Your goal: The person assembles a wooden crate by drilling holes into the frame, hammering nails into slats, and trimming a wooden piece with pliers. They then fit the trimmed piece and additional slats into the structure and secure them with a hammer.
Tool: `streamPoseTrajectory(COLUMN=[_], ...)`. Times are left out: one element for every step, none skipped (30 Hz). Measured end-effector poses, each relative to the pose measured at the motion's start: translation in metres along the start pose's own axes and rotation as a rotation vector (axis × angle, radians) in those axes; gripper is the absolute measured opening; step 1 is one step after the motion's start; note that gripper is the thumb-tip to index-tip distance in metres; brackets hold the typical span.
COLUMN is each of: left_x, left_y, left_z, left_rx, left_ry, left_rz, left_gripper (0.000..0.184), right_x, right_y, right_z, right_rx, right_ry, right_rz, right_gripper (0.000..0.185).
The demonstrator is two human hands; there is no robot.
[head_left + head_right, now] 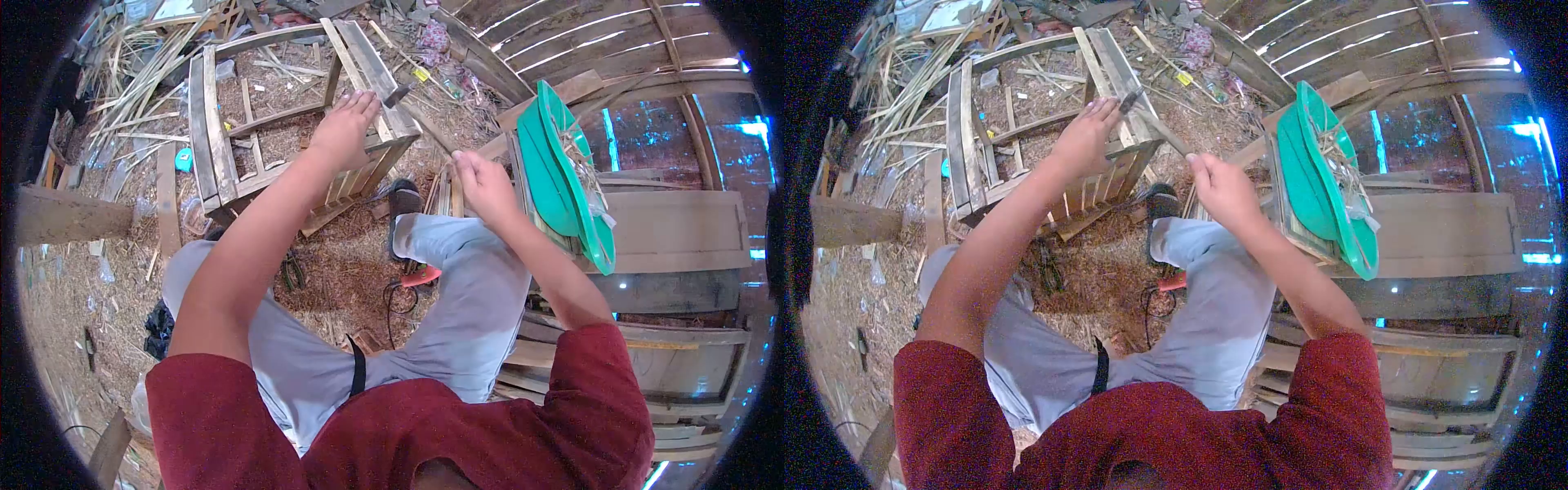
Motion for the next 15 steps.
streamPoseTrajectory(left_x=[-0.001,-0.002,-0.003,-0.004,-0.003,-0.003,-0.003,-0.003,-0.003,-0.003,-0.003,-0.004,-0.004,-0.002,-0.001], left_y=[-0.001,-0.002,-0.002,-0.002,-0.004,-0.004,-0.002,0.0,0.0,-0.001,-0.003,-0.003,-0.003,-0.002,-0.002], left_z=[-0.001,-0.003,0.0,0.003,0.005,0.004,0.003,0.003,0.003,0.004,0.004,0.004,0.004,0.004,0.003], left_rx=[-0.001,0.005,0.01,0.013,0.015,0.018,0.024,0.019,0.015,0.008,0.019,0.031,0.042,0.042,0.044], left_ry=[-0.011,-0.001,0.008,0.016,0.005,-0.003,-0.008,0.016,0.038,0.057,0.047,0.037,0.029,0.034,0.04], left_rz=[-0.006,-0.006,-0.006,-0.006,-0.007,-0.004,-0.001,0.006,0.007,0.005,0.004,0.005,0.013,0.015,0.015], left_gripper=[0.103,0.103,0.102,0.102,0.102,0.102,0.102,0.102,0.102,0.103,0.104,0.105,0.105,0.106,0.107], right_x=[-0.002,-0.005,-0.007,-0.008,-0.008,-0.004,0.001,0.003,-0.001,-0.008,-0.013,-0.009,-0.005,-0.002,0.0], right_y=[0.0,0.001,0.001,0.001,-0.001,0.001,0.007,0.012,0.012,0.01,0.008,0.01,0.013,0.016,0.019], right_z=[-0.004,-0.007,-0.006,-0.006,-0.005,-0.004,-0.003,-0.001,-0.007,-0.016,-0.021,-0.016,-0.01,-0.007,-0.01], right_rx=[0.005,0.007,-0.007,-0.022,-0.033,-0.073,-0.111,-0.151,-0.094,-0.042,0.01,-0.015,-0.036,-0.051,-0.084], right_ry=[0.038,0.076,0.025,-0.026,-0.076,-0.098,-0.12,-0.144,-0.09,-0.037,0.017,-0.031,-0.077,-0.122,-0.152], right_rz=[0.016,0.03,0.027,0.027,0.034,0.036,0.035,0.029,0.022,0.016,0.013,-0.003,-0.014,-0.027,-0.004], right_gripper=[0.047,0.047,0.047,0.047,0.047,0.047,0.047,0.047,0.047,0.048,0.048,0.048,0.048,0.049,0.049])
Point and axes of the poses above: each hand's wrist, its own y-axis away from the middle knuckle, its own z-axis out of the back of the hand, x = y × z, the point moved 4 cm from there along -y, towards the middle knuckle, and after that the axes turned 7 degrees about -z, right-handed, at the moved point
